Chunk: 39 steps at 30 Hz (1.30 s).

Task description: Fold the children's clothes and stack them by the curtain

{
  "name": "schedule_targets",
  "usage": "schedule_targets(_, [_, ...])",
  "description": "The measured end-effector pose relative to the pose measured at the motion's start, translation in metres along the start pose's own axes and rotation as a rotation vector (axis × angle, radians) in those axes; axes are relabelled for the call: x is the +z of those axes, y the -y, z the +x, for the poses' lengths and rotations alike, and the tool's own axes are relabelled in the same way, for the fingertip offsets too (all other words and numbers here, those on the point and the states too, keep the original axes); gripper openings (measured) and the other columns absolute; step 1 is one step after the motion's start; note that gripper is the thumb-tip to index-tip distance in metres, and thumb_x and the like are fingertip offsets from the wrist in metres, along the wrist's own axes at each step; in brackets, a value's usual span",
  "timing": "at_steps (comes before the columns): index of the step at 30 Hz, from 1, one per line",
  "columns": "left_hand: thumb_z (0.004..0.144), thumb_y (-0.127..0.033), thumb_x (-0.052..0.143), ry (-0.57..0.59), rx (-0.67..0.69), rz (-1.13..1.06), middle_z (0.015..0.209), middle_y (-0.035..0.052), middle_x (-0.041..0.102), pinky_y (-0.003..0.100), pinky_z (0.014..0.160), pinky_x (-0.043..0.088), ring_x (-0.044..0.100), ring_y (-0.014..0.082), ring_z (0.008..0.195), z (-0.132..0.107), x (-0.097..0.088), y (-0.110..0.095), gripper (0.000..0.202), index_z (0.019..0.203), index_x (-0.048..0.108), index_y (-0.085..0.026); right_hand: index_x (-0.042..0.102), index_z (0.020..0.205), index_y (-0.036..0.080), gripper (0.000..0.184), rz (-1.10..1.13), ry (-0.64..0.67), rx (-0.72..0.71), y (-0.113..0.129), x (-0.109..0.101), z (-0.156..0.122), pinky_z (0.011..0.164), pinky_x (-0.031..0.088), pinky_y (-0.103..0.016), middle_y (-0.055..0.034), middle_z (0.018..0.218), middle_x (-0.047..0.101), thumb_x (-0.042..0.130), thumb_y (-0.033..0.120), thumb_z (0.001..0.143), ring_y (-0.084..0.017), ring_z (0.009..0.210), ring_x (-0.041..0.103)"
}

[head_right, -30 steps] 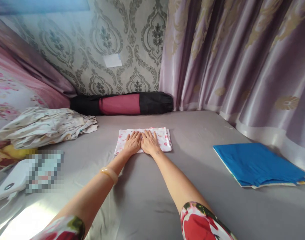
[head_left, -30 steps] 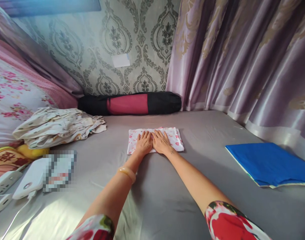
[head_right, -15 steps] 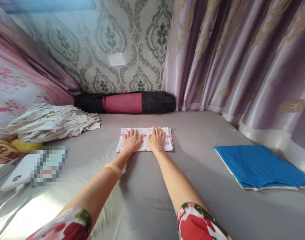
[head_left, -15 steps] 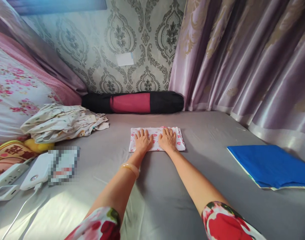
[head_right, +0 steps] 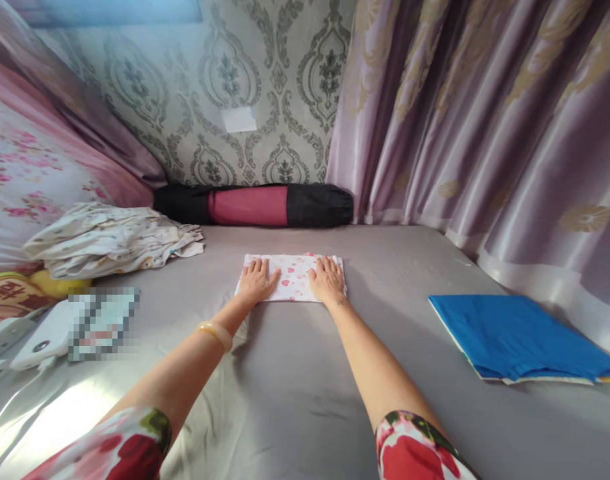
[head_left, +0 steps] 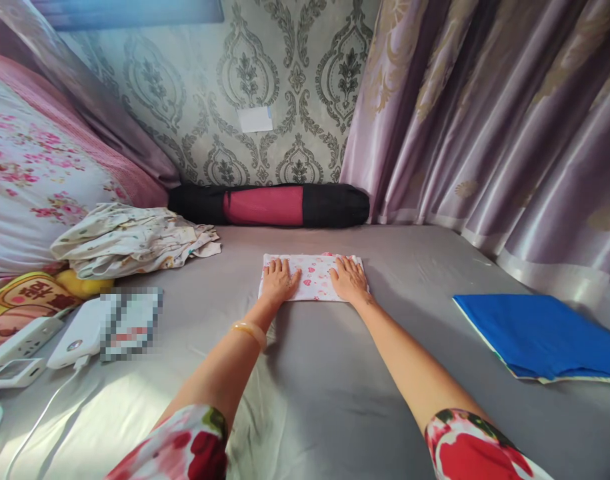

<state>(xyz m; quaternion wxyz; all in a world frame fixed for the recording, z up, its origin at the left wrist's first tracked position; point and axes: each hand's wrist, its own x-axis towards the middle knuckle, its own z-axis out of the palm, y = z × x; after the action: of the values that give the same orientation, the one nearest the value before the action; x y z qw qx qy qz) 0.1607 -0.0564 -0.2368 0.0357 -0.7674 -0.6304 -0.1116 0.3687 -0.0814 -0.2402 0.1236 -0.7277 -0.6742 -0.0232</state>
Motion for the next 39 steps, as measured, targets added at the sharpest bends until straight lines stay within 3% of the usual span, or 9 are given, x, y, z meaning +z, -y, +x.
schedule_targets(8, [0.098,-0.049,0.025,0.121,0.221,-0.022,0.154,0.0122,0.036,0.041,0.115,0.025,0.028,0.0268,0.144,0.001,-0.007,0.043,0.060,0.146,0.035,-0.016,0.030,0.151,0.010,0.065,-0.005,0.106,-0.142,-0.024,-0.005,0.000,0.118,0.016,-0.040,-0.0129,0.157,0.028,0.023,0.049,0.099,-0.027,0.145,0.023])
schedule_targets(13, [0.098,-0.049,0.024,0.156,0.158,-0.090,0.157,0.0137,0.029,0.043,0.116,0.023,0.025,0.0282,0.145,-0.001,-0.007,0.055,0.059,0.146,0.035,-0.017,0.030,0.151,0.010,0.065,0.045,0.160,-0.222,-0.047,-0.009,-0.001,0.118,0.018,-0.039,-0.0109,0.159,0.024,0.021,0.048,0.099,-0.023,0.146,0.019])
schedule_targets(17, [0.097,-0.050,0.026,0.153,0.101,-0.091,0.156,0.0151,0.030,0.045,0.114,0.023,0.028,0.0280,0.143,-0.002,-0.008,0.052,0.058,0.143,0.034,-0.016,0.033,0.148,0.006,0.065,0.027,0.128,-0.124,-0.052,-0.007,-0.003,0.118,0.020,-0.038,-0.0157,0.159,0.020,0.022,0.046,0.098,-0.026,0.146,0.019])
schedule_targets(21, [0.097,-0.049,0.025,0.154,0.111,-0.072,0.155,0.0152,0.031,0.045,0.113,0.025,0.028,0.0281,0.143,-0.002,-0.010,0.051,0.056,0.141,0.035,-0.016,0.034,0.147,0.005,0.065,0.017,0.137,-0.127,-0.049,-0.006,-0.004,0.118,0.020,-0.037,-0.0163,0.159,0.020,0.021,0.045,0.098,-0.026,0.146,0.019])
schedule_targets(27, [0.097,-0.049,0.027,0.210,0.107,-0.019,0.154,0.0160,0.033,0.048,0.113,0.023,0.029,0.0278,0.142,0.002,-0.016,0.048,0.056,0.141,0.037,-0.016,0.032,0.150,0.015,0.060,-0.013,0.178,-0.075,-0.038,-0.020,-0.005,0.118,0.013,-0.049,-0.0123,0.159,0.023,0.022,0.045,0.099,-0.026,0.146,0.019])
schedule_targets(29, [0.097,-0.049,0.026,0.173,0.118,0.012,0.153,0.0163,0.035,0.051,0.114,0.021,0.028,0.0293,0.143,0.004,-0.020,0.040,0.055,0.139,0.040,-0.016,0.032,0.150,0.015,0.059,-0.014,0.151,-0.082,-0.030,-0.026,-0.005,0.118,0.008,-0.052,-0.0136,0.158,0.024,0.023,0.044,0.099,-0.026,0.146,0.018])
schedule_targets(32, [0.098,-0.047,0.025,0.090,0.142,0.032,0.154,0.0143,0.034,0.050,0.116,0.016,0.022,0.0286,0.145,0.005,-0.023,0.023,0.056,0.142,0.040,-0.016,0.033,0.150,0.015,0.058,0.012,0.083,-0.123,-0.016,-0.027,-0.003,0.118,0.009,-0.048,-0.0141,0.159,0.021,0.023,0.044,0.100,-0.026,0.147,0.017])
schedule_targets(35, [0.098,-0.049,0.024,0.081,0.149,0.029,0.154,0.0123,0.034,0.051,0.115,0.019,0.024,0.0289,0.144,0.005,-0.018,0.013,0.056,0.144,0.038,-0.021,0.032,0.150,0.016,0.058,0.022,0.086,-0.125,-0.009,-0.020,-0.003,0.117,0.013,-0.045,-0.0126,0.159,0.021,0.023,0.045,0.100,-0.026,0.146,0.018])
schedule_targets(39, [0.097,-0.051,0.022,0.107,0.134,0.028,0.153,0.0136,0.035,0.052,0.111,0.027,0.029,0.0307,0.141,0.004,-0.006,0.015,0.059,0.146,0.034,-0.021,0.034,0.149,0.017,0.057,0.036,0.089,-0.106,-0.011,-0.011,-0.005,0.117,0.012,-0.045,-0.0103,0.157,0.029,0.023,0.046,0.101,-0.026,0.144,0.023])
